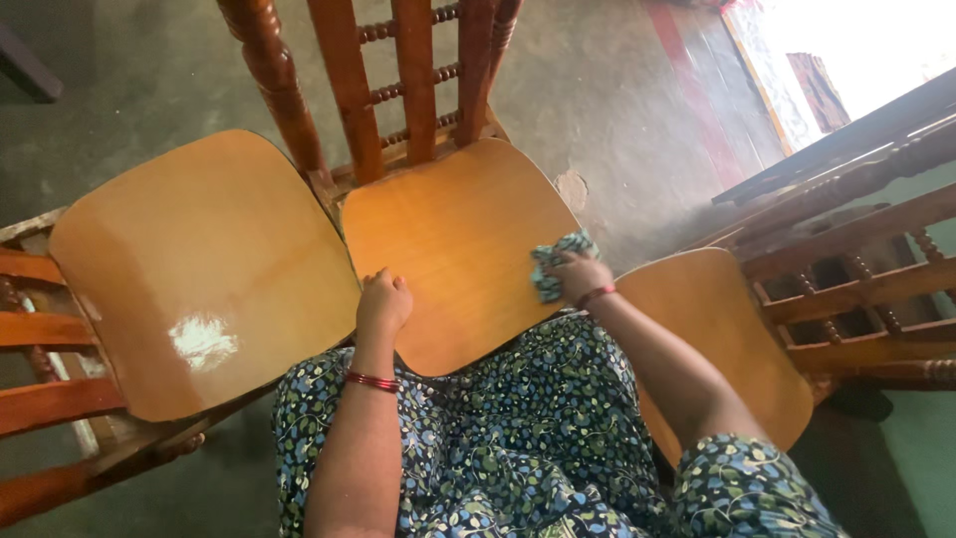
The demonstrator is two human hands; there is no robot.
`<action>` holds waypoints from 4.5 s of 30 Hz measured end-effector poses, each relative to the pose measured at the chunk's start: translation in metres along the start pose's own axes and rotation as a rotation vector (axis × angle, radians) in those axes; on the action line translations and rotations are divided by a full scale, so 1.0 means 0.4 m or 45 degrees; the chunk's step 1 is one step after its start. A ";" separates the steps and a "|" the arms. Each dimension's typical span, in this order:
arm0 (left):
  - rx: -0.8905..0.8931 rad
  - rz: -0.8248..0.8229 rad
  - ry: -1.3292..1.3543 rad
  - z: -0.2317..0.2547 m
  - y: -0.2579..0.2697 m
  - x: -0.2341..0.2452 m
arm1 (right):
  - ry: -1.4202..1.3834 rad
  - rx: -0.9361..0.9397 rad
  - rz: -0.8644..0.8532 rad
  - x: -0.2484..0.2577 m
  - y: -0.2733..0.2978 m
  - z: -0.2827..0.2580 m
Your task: The person sits on the floor and wipes a wooden chair with a cloth. They clean the backrest, legs, and seat of the chair, moving the chair slightly to access different areas. The person then moves to a second chair and repeats the cleaning process.
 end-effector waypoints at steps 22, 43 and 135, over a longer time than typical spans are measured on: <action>-0.101 0.348 0.337 -0.105 -0.113 0.052 | -0.498 0.554 0.548 0.283 -0.342 -0.722; 0.253 0.252 0.192 -0.090 -0.006 0.058 | -0.562 0.769 0.520 0.138 0.080 -0.686; -0.328 1.206 0.646 0.022 0.299 0.637 | -1.412 0.990 1.403 0.635 0.106 -0.774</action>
Point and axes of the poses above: each hand's wrist, its own y-axis away from the middle knuckle, its own x-axis out of the back of the hand, z = x × y, the point moved 1 cm from there along -y, towards the middle knuckle, and after that the axes turned 8 degrees about -y, right-handed, at the moved point
